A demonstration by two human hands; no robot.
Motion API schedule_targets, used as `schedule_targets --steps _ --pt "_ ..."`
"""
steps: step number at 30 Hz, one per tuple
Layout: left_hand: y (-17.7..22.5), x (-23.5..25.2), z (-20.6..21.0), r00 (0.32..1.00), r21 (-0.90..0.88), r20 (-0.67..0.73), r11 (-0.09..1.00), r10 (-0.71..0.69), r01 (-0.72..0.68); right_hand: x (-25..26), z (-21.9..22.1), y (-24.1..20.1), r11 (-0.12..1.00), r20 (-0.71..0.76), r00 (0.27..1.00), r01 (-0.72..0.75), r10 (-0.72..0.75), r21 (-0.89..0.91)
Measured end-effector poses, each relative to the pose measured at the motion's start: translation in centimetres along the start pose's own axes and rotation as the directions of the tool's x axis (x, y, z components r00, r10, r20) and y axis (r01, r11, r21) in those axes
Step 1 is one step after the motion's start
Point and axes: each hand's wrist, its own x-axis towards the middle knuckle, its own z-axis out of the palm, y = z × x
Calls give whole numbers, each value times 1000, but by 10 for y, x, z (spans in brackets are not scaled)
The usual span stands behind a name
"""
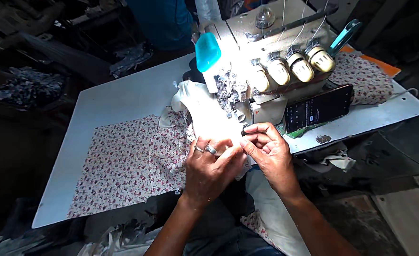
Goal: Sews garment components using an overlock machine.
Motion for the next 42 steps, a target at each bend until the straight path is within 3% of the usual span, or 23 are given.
schedule_targets --steps 4,9,11,15,20,25,28,34,39,42 --pt "-6 -15 19 1000 82 12 996 19 -20 -5 3 2 987 -11 996 81 -83 -142" --pt "-18 -26 -13 980 105 174 988 97 -116 -12 1 11 933 1 980 189 -198 -307" --pt "-20 -15 -25 959 120 266 984 98 -134 -3 3 9 855 24 957 268 -288 -444" --pt "-26 20 -31 917 91 399 994 12 -53 17 2 -2 593 145 913 362 -382 -720" --pt "-55 51 -20 899 103 437 995 -38 -8 18 -1 1 500 181 925 336 -334 -798" --pt "-72 58 -13 902 141 392 981 -180 135 -2 1 14 515 181 935 321 -304 -795" --pt "-59 51 -22 865 183 391 947 -316 263 -14 2 16 541 204 938 331 -282 -773" --pt "-34 19 -34 851 220 299 899 -433 379 -22 11 16 603 285 926 378 -249 -702" --pt "-6 -21 -37 838 101 221 867 -498 488 -22 26 13 729 356 903 411 -241 -548" --pt "12 -48 -40 867 -149 300 878 -398 455 -21 29 9 824 401 896 370 -193 -430"
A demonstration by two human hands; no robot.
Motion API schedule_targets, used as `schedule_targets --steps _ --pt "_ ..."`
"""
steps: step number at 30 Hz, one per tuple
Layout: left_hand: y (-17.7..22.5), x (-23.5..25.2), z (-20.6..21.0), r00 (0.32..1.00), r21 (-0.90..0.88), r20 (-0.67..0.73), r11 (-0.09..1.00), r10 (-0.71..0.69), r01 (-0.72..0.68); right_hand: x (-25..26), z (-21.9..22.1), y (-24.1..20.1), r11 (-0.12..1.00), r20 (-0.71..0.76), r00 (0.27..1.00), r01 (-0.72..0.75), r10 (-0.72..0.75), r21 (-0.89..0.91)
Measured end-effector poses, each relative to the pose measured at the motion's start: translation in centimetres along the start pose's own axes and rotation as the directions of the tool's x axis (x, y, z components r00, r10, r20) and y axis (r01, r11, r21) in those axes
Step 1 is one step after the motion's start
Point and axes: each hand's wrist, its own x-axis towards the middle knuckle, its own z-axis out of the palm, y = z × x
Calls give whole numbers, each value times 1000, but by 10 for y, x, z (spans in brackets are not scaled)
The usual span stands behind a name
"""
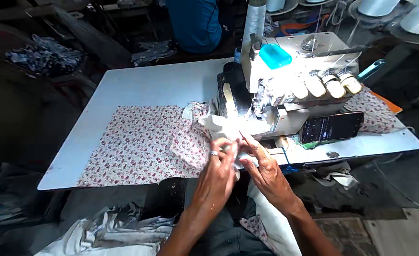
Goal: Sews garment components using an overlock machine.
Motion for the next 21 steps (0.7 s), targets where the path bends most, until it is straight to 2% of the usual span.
schedule_targets --steps 2,3,4,5,7,9,11,14,17,21 --pt "-3 -12 -4 973 -235 192 968 130 -83 1 -5 3 997 -33 997 -76 76 -3" --pt "-7 -12 -8 949 -336 255 937 188 -96 2 -9 8 992 -97 988 -125 123 -18" --pt "-14 -11 -10 944 -388 253 916 210 -100 3 -14 15 984 -176 970 -175 167 -34" --pt "-21 -9 -15 961 -391 220 917 169 -72 4 -20 24 975 -249 949 -212 191 -62" --pt "-35 2 -30 991 -305 112 946 -79 110 1 -33 38 964 -325 928 -235 183 -127" --pt "-52 19 -42 948 -236 0 921 -318 309 -5 -39 39 957 -288 936 -252 203 -144" --pt "-70 35 -47 904 -215 -45 888 -424 406 -14 -38 31 955 -203 946 -277 252 -108" --pt "-88 66 -41 848 -164 45 833 -528 528 -30 -29 17 960 -96 957 -278 273 -38" --pt "-95 92 -29 833 -31 184 844 -522 536 -44 -22 7 962 -39 963 -264 267 68" --pt "-91 127 -43 899 32 196 918 -393 395 -65 -26 2 940 50 958 -287 283 184"
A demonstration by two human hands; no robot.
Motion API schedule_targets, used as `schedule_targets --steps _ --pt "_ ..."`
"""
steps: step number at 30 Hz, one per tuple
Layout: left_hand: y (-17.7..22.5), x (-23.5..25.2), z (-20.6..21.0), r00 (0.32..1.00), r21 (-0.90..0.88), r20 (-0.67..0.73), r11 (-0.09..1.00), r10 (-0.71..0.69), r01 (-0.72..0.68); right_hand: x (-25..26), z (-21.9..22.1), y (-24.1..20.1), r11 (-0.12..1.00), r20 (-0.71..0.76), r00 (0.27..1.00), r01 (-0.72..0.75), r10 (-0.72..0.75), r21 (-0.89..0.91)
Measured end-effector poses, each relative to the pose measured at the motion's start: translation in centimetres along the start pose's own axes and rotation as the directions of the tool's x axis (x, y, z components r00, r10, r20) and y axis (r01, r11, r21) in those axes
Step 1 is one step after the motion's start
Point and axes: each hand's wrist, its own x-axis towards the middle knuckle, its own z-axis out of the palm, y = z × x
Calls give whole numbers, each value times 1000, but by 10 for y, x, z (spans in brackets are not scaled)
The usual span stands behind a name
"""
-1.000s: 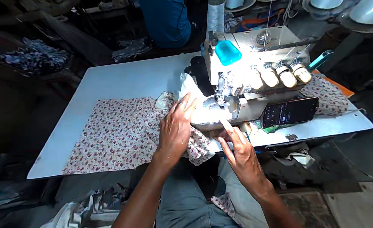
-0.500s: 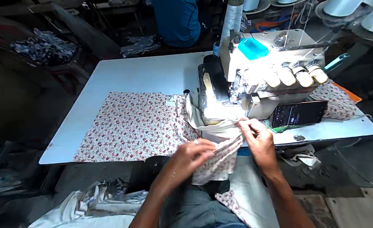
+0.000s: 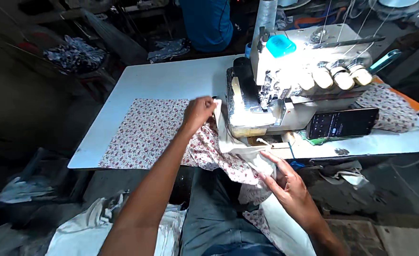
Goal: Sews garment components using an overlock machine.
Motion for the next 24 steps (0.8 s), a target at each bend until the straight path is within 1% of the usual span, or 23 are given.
schedule_targets --steps 1,2,3,5,6,7,9,11,12,13,14,15,16,17,18,19,20,21,22,23,24 --pt "10 7 -12 1000 -29 -24 1000 -5 4 -7 -5 2 1000 52 999 -14 15 -22" --pt "20 16 -25 999 -88 -49 996 -19 14 -13 -12 3 996 100 994 -24 32 -80" --pt "30 25 -39 997 -166 -65 986 -39 28 -18 -19 5 986 120 992 -15 35 -164" --pt "49 45 -63 991 -349 -113 937 -78 34 -21 -34 8 952 66 998 44 -25 -302" --pt "60 53 -74 985 -442 -142 897 -96 24 -20 -43 5 943 22 996 85 -83 -322" --pt "70 59 -85 977 -534 -180 846 -113 0 -17 -52 0 940 -27 990 126 -142 -319" --pt "81 69 -105 959 -704 -248 705 -139 -80 -13 -64 -15 939 -120 961 211 -251 -272" --pt "75 74 -120 943 -793 -299 587 -143 -162 -13 -63 -31 935 -136 945 258 -296 -241" --pt "66 74 -124 932 -806 -326 562 -158 -186 -16 -56 -38 937 -124 945 270 -301 -220" --pt "53 71 -125 917 -787 -353 589 -185 -184 -20 -46 -44 936 -97 948 277 -302 -216" --pt "39 64 -125 895 -724 -386 675 -222 -145 -24 -32 -48 929 -58 950 287 -308 -234" --pt "24 53 -124 874 -620 -417 781 -249 -73 -28 -16 -50 913 6 945 318 -327 -256" --pt "7 41 -123 861 -472 -440 881 -254 18 -33 0 -53 893 100 932 362 -348 -265" --pt "-14 29 -124 865 -277 -452 956 -217 95 -39 15 -56 880 216 906 410 -363 -238" --pt "-41 18 -126 883 -63 -439 986 -164 152 -44 28 -58 875 338 863 450 -376 -176" --pt "-68 5 -126 901 110 -414 976 -127 188 -48 39 -58 874 450 804 476 -389 -94" --pt "-93 -9 -126 912 197 -390 955 -129 220 -51 47 -56 874 535 742 486 -403 -17" --pt "-116 -24 -125 915 220 -376 944 -149 244 -51 53 -53 872 586 696 489 -415 37" --pt "-135 -39 -124 915 207 -368 946 -162 251 -50 57 -49 869 603 676 492 -425 61" --pt "-149 -55 -123 915 189 -372 953 -153 236 -46 60 -44 862 592 678 503 -435 59" --pt "-158 -72 -120 916 164 -383 967 -122 197 -39 62 -38 857 567 696 515 -441 35"
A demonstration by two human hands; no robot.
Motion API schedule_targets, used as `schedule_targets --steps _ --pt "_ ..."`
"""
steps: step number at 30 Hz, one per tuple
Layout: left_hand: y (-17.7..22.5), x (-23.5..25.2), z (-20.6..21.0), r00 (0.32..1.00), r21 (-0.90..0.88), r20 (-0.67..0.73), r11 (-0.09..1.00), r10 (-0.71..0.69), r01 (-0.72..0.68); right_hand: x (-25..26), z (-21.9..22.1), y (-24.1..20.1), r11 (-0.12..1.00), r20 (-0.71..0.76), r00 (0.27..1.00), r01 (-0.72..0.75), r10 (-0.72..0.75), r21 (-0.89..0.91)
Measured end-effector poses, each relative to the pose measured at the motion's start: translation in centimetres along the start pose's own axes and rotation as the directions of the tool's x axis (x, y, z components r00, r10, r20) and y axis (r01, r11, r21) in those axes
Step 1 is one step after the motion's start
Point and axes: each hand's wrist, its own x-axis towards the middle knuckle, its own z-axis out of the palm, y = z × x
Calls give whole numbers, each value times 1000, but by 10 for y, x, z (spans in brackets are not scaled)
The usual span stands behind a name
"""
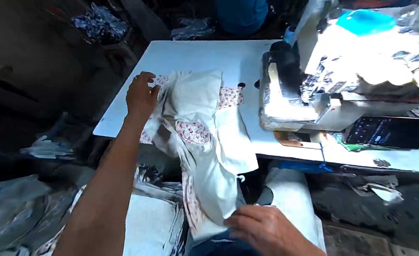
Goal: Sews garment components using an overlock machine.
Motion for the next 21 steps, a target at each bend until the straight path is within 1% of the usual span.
schedule_targets --steps 2,6,8,11,14,15,17,19,21 --pt "-6 -33 -3 998 -78 -34 995 59 -61 11 -6 17 998 -74 997 -37 32 -59" --pt "4 -93 -1 985 -194 -103 968 139 -157 56 -23 46 978 -154 983 -122 96 -167" --pt "7 -112 3 976 -230 -142 954 163 -192 84 -22 60 974 -197 978 -103 63 -200" --pt "11 -130 10 967 -273 -199 939 157 -209 125 -13 76 969 -245 969 -47 -14 -243" --pt "23 -145 17 960 -300 -225 926 166 -230 149 1 85 951 -235 972 -68 -5 -302" --pt "26 -148 21 957 -298 -228 922 182 -246 151 5 87 946 -225 974 -98 27 -310" --pt "29 -152 29 949 -291 -214 912 233 -290 147 7 90 931 -212 967 -201 140 -303" --pt "29 -151 38 948 -307 -194 902 254 -304 133 -4 91 907 -227 947 -291 228 -305" --pt "29 -151 44 951 -299 -160 905 266 -303 110 -27 88 876 -274 933 -323 231 -360"
